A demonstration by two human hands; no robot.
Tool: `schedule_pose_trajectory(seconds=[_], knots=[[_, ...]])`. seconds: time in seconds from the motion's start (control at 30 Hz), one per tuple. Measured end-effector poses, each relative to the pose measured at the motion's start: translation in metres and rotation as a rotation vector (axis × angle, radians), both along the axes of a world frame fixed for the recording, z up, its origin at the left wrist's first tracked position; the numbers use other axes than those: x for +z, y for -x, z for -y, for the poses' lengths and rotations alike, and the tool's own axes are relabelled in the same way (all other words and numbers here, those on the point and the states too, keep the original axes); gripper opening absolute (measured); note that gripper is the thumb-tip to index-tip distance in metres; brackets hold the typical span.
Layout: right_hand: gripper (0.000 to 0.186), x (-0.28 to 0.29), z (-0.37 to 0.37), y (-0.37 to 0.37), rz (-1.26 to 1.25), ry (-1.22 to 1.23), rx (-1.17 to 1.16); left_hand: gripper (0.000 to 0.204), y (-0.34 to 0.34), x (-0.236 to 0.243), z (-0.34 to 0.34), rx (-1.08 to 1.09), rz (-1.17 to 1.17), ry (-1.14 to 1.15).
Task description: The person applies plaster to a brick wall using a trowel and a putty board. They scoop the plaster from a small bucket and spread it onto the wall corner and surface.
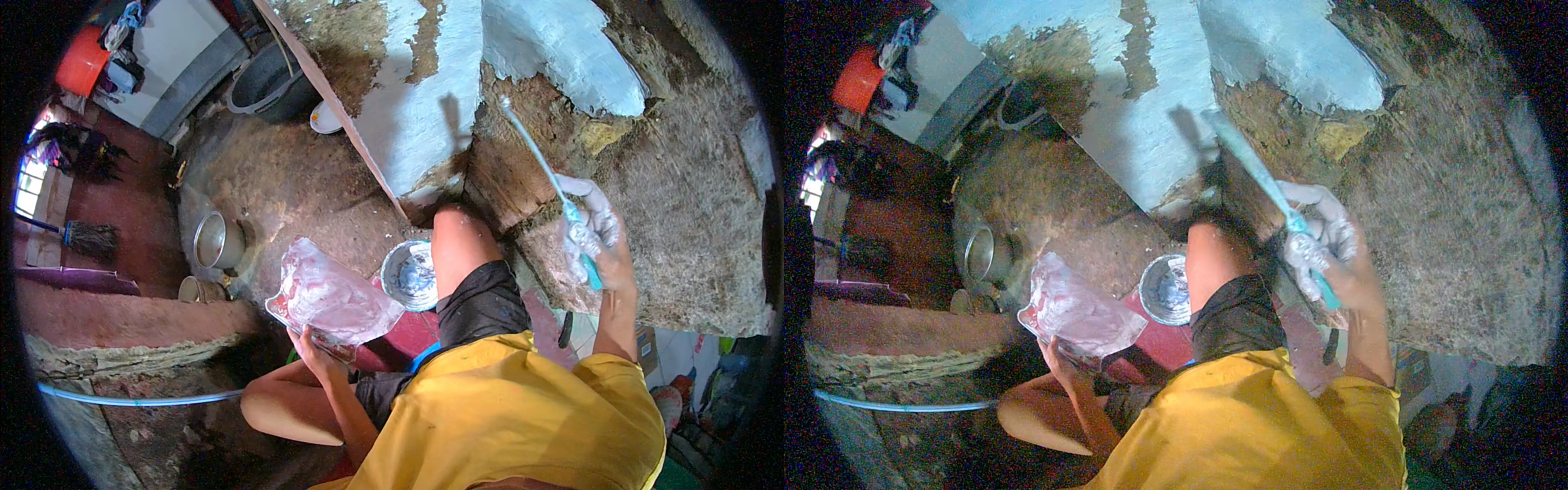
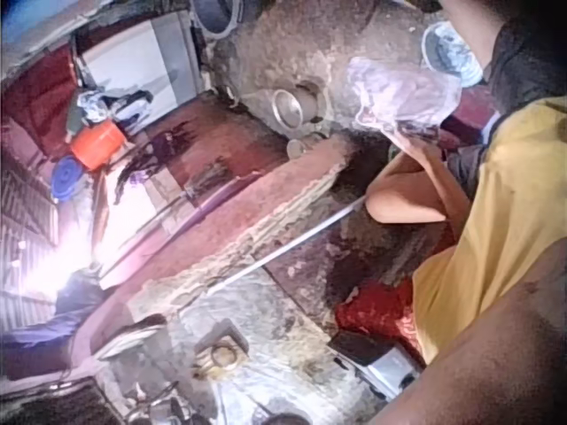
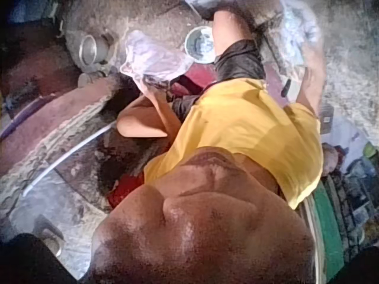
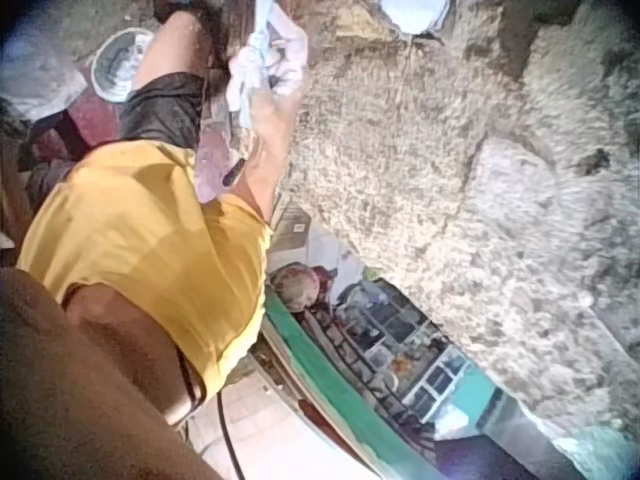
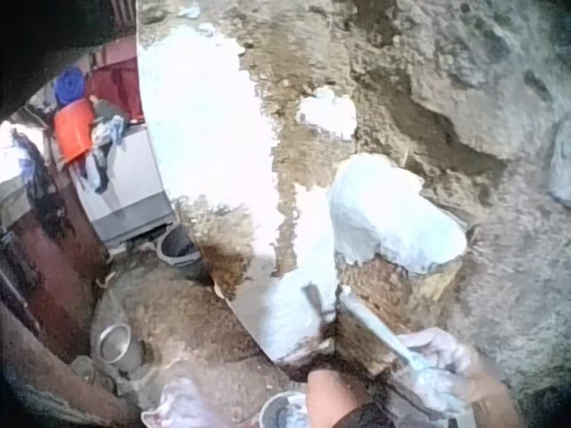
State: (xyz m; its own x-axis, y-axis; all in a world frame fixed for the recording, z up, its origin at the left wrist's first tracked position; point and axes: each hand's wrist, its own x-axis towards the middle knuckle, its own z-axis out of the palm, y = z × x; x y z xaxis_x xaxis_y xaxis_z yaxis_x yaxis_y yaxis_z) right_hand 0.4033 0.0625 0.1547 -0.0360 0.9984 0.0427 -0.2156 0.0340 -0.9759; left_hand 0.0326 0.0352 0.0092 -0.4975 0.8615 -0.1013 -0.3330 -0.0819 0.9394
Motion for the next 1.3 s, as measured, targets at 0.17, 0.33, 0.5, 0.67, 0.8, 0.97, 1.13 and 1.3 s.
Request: schedule_pose_trajectory(seconds=[0.17, 0.33, 0.5, 0.67, 0.8, 0.97, 1.13, 1.3], knots=[[0.063, -0.013, -0.013, -0.013, 0.09, -0.16, -0.181, 0.052, -0.008, 0.007, -0.004, 0.025, 0.027, 0.009], [0.058, -0.025, 0.001, -0.029, 0.124, -0.018, -0.264, 0.05, -0.01, 0.005, -0.008, 0.028, -0.043, 0.032], [0.059, -0.051, 0.034, -0.056, 0.171, 0.069, -0.516, 0.051, -0.011, 0.001, -0.006, 0.003, -0.057, 0.048], [0.059, -0.046, 0.046, -0.064, 0.148, 0.109, -0.603, 0.055, -0.013, 0.003, -0.008, 0.011, -0.05, 0.093], [0.058, -0.043, 0.048, -0.069, 0.132, 0.11, -0.624, 0.057, -0.014, 0.001, -0.009, -0.001, -0.076, 0.094], [0.058, -0.043, 0.048, -0.071, 0.121, 0.116, -0.633, 0.057, -0.017, 0.002, -0.01, -0.007, -0.07, 0.087], [0.057, -0.044, 0.049, -0.07, 0.111, 0.127, -0.64, 0.053, -0.017, 0.004, -0.008, 0.012, -0.136, 0.104], [0.057, -0.043, 0.052, -0.07, 0.111, 0.142, -0.657, 0.053, -0.017, 0.002, -0.011, -0.008, -0.112, 0.118]])
